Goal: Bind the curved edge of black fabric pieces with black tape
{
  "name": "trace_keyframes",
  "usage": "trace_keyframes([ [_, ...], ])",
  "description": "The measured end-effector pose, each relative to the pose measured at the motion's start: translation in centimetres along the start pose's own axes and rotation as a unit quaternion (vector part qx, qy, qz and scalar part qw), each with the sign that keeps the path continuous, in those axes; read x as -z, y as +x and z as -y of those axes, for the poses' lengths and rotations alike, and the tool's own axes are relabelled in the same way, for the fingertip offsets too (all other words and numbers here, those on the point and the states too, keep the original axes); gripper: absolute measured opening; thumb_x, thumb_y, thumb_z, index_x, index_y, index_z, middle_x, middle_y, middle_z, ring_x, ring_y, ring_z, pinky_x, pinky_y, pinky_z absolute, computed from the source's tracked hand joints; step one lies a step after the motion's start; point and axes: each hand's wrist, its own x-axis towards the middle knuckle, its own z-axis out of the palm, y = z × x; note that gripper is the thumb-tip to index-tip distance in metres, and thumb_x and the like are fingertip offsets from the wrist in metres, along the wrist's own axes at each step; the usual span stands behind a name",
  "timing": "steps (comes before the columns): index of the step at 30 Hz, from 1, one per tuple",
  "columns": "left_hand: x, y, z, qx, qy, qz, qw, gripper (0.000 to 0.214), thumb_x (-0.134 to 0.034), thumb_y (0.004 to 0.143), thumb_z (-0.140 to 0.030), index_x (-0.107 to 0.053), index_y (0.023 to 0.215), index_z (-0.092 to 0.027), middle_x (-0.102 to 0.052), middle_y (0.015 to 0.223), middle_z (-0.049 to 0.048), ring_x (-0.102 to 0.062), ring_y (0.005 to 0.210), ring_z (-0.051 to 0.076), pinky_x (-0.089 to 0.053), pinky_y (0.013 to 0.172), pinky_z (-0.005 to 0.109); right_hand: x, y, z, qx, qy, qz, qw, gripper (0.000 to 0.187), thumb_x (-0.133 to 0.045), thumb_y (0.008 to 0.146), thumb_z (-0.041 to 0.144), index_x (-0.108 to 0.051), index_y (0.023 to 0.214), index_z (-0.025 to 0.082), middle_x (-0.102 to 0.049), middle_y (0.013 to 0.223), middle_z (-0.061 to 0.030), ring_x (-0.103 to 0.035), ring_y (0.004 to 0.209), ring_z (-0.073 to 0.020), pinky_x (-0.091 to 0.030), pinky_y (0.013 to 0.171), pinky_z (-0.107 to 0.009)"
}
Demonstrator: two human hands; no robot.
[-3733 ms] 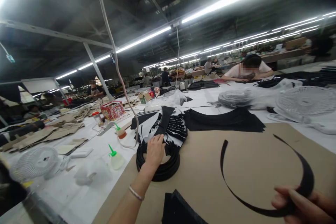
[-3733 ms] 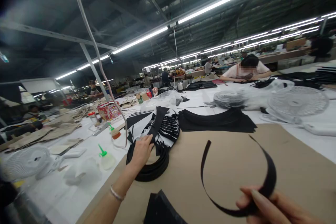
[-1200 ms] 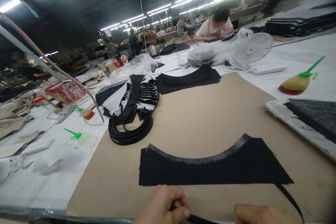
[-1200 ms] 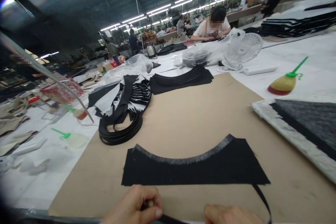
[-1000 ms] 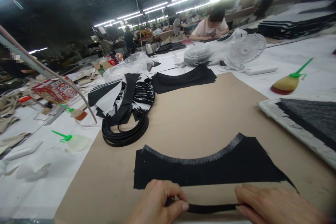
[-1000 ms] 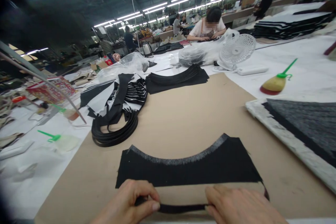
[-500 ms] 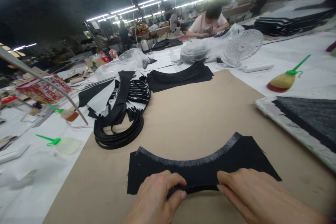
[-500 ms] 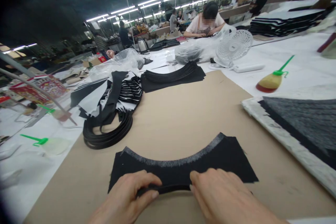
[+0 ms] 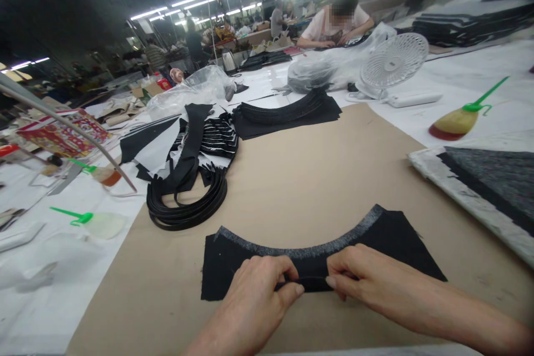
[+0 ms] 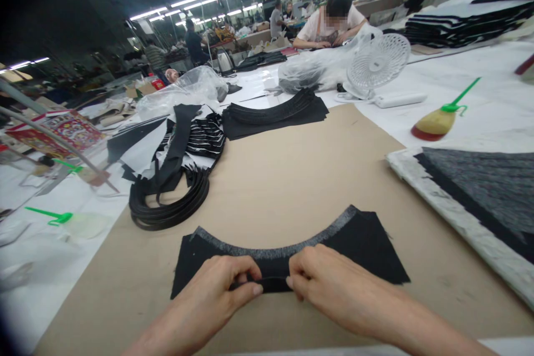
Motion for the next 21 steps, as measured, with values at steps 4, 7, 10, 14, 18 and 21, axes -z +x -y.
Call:
trace_keyframes([
  [4,0.2,0.6,-0.4,0.018,-0.010,-0.010,1.000,0.012,-0.059,0.079,-0.030,-0.068,0.073,-0.025,-0.058,0.065,-0.0055,-0.053,0.067,0.013,-0.028,0.061,0.025,0.0,0.0,0.1,0.002,0.006,-0.001,1.000,0.022,-0.048,0.082,0.021,-0.056,0.062,0.019,-0.054,0.057,0.0027,-0.048,0.057,-0.0119,-0.024,0.050,-0.025],
  [7,0.3,0.7,-0.4,0.032,0.010,-0.029,0.999,0.012,-0.059,0.077,-0.029,-0.066,0.070,-0.024,-0.057,0.065,-0.0054,-0.052,0.068,0.012,-0.027,0.061,0.025,0.2,-0.1,0.0,-0.004,-0.018,-0.028,0.999,0.018,-0.052,0.080,0.022,-0.056,0.063,0.019,-0.053,0.059,0.0030,-0.048,0.059,-0.0125,-0.024,0.051,-0.025],
  [10,0.4,0.8,-0.3,0.054,0.007,-0.037,0.998,0.014,-0.064,0.075,-0.036,-0.067,0.069,-0.024,-0.057,0.066,-0.0050,-0.052,0.069,0.013,-0.027,0.061,0.025,0.3,-0.2,-0.4,-0.007,-0.032,-0.055,0.998,0.015,-0.054,0.079,0.023,-0.058,0.065,0.021,-0.055,0.062,0.0027,-0.051,0.063,-0.0136,-0.027,0.055,-0.024],
  [14,-0.1,1.4,-0.1,0.070,0.008,-0.049,0.996,0.017,-0.065,0.073,-0.040,-0.067,0.067,-0.024,-0.059,0.065,-0.0040,-0.054,0.069,0.014,-0.027,0.061,0.025,0.2,0.0,-0.4,-0.019,-0.058,-0.075,0.995,0.017,-0.053,0.081,0.022,-0.056,0.065,0.020,-0.059,0.065,0.0011,-0.053,0.064,-0.0145,-0.027,0.055,-0.025],
  [18,-1.0,2.6,0.0,0.089,0.056,-0.082,0.991,0.015,-0.061,0.075,-0.035,-0.064,0.067,-0.023,-0.062,0.065,-0.0020,-0.057,0.070,0.016,-0.026,0.059,0.026,0.0,0.8,0.4,-0.045,-0.106,-0.100,0.988,0.017,-0.052,0.083,0.020,-0.060,0.068,0.019,-0.061,0.063,-0.0010,-0.055,0.061,-0.0156,-0.024,0.055,-0.027],
  [21,-1.4,3.2,-0.1,0.088,0.094,-0.090,0.988,0.013,-0.059,0.077,-0.033,-0.062,0.069,-0.023,-0.066,0.069,-0.0003,-0.060,0.073,0.018,-0.026,0.059,0.027,-0.2,1.4,0.7,-0.056,-0.131,-0.111,0.984,0.018,-0.051,0.086,0.019,-0.065,0.074,0.018,-0.065,0.067,-0.0040,-0.060,0.065,-0.0180,-0.024,0.055,-0.027],
])
